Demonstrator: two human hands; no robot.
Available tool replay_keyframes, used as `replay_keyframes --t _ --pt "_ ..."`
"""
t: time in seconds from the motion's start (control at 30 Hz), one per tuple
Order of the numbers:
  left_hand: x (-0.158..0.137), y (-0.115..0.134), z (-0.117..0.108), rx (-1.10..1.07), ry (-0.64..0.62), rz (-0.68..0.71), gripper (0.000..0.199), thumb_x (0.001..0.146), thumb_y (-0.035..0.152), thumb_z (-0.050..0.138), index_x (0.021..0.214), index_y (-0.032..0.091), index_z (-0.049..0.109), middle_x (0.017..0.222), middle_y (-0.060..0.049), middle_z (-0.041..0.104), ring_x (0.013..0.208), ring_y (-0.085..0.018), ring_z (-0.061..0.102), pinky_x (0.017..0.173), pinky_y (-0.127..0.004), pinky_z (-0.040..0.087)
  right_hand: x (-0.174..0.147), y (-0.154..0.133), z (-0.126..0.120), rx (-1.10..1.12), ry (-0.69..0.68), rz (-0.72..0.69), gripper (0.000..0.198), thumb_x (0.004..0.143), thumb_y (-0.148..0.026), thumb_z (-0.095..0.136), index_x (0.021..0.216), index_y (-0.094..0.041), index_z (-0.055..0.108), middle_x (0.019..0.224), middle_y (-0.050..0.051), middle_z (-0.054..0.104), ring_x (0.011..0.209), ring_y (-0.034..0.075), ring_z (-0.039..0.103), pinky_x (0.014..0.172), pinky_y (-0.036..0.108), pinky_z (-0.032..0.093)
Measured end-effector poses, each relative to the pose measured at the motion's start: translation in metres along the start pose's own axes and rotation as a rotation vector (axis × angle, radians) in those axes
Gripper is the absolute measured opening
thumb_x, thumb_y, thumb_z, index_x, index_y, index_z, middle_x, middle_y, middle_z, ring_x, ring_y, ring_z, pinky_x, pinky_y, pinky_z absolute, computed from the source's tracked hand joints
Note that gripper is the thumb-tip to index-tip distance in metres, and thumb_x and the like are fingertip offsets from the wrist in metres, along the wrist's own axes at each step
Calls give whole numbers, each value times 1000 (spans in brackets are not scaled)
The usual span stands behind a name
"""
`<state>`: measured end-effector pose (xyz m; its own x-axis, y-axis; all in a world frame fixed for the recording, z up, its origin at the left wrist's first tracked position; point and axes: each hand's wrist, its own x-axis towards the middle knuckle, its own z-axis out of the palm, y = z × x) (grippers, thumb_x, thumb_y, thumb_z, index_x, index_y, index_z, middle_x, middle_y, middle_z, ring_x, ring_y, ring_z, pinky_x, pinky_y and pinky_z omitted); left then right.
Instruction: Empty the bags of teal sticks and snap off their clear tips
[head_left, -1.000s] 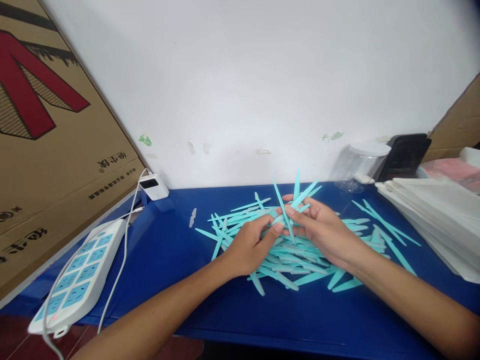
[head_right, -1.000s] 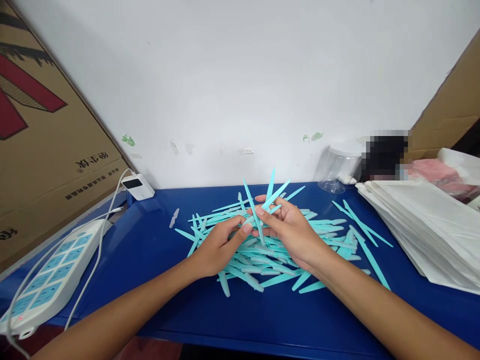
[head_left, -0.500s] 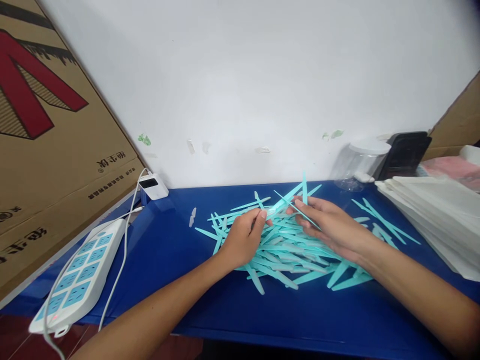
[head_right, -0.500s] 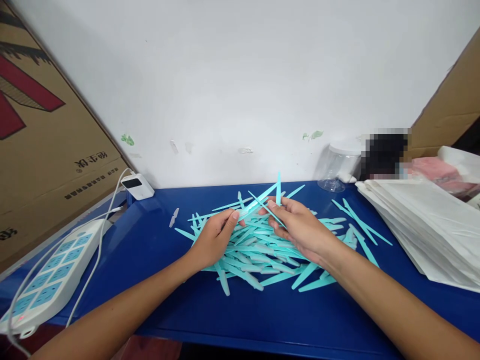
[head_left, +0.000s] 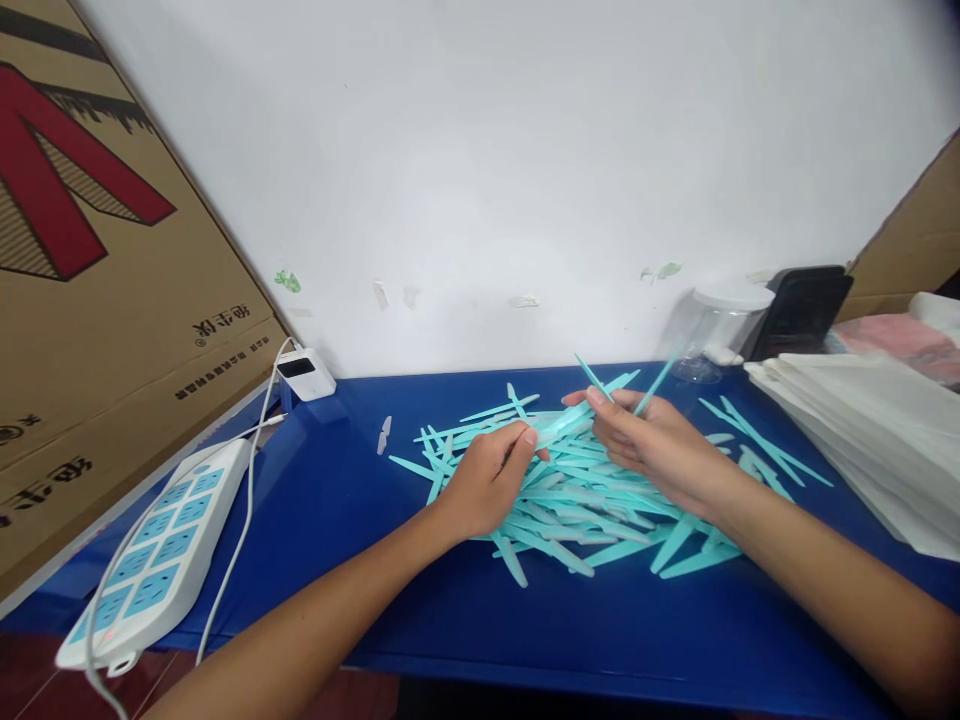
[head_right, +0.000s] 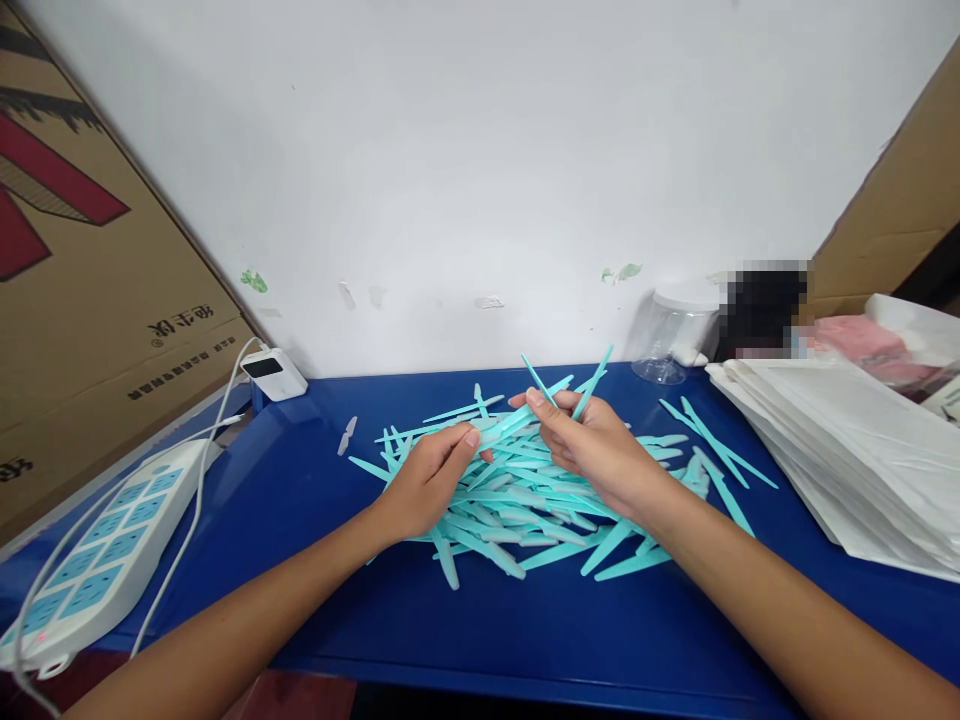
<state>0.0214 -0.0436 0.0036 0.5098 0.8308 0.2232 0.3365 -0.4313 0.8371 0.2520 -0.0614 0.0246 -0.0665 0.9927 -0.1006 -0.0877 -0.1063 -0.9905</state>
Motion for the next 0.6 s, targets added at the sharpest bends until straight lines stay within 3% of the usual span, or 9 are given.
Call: replay_keyframes --t 0.13,0.37,0.43,0.5,0.6 --pt "-1 -2 3 -122 -6 -43 49 112 55 35 95 18 64 78 1 49 70 -15 42 69 -29 35 0 7 4 -47 76 -71 52 83 -67 80 97 -17 75 67 -3 44 54 7 28 49 27 18" --pt "-2 4 0 -109 -61 -3 45 111 58 40 95 19 57 83 1 50 74 -14 42 70 -28 35 -8 12 16 -129 6 -45 64 85 -73 74 118 -18 76 59 -9 19 53 8 17 49 27 12" --pt "-1 3 -1 -122 -67 3 44 111 56 41 94 19 56 80 2 46 73 -14 40 70 -28 34 -7 14 15 -149 41 -64 65 86 -72 73 126 -22 73 61 -8 31 53 8 21 48 25 15" --pt "1 1 -1 -163 -72 0 44 111 55 41 89 19 53 78 3 42 71 -13 37 69 -28 33 -5 14 13 -138 98 -107 64 86 -70 75 129 -25 68 71 -4 53 52 7 26 47 24 20" --pt "2 0 -1 -188 -73 16 45 111 54 42 84 19 49 77 3 38 71 -13 35 69 -28 32 -2 12 8 -101 134 -165 55 85 -67 77 115 -22 67 80 0 65 52 6 30 46 24 22"
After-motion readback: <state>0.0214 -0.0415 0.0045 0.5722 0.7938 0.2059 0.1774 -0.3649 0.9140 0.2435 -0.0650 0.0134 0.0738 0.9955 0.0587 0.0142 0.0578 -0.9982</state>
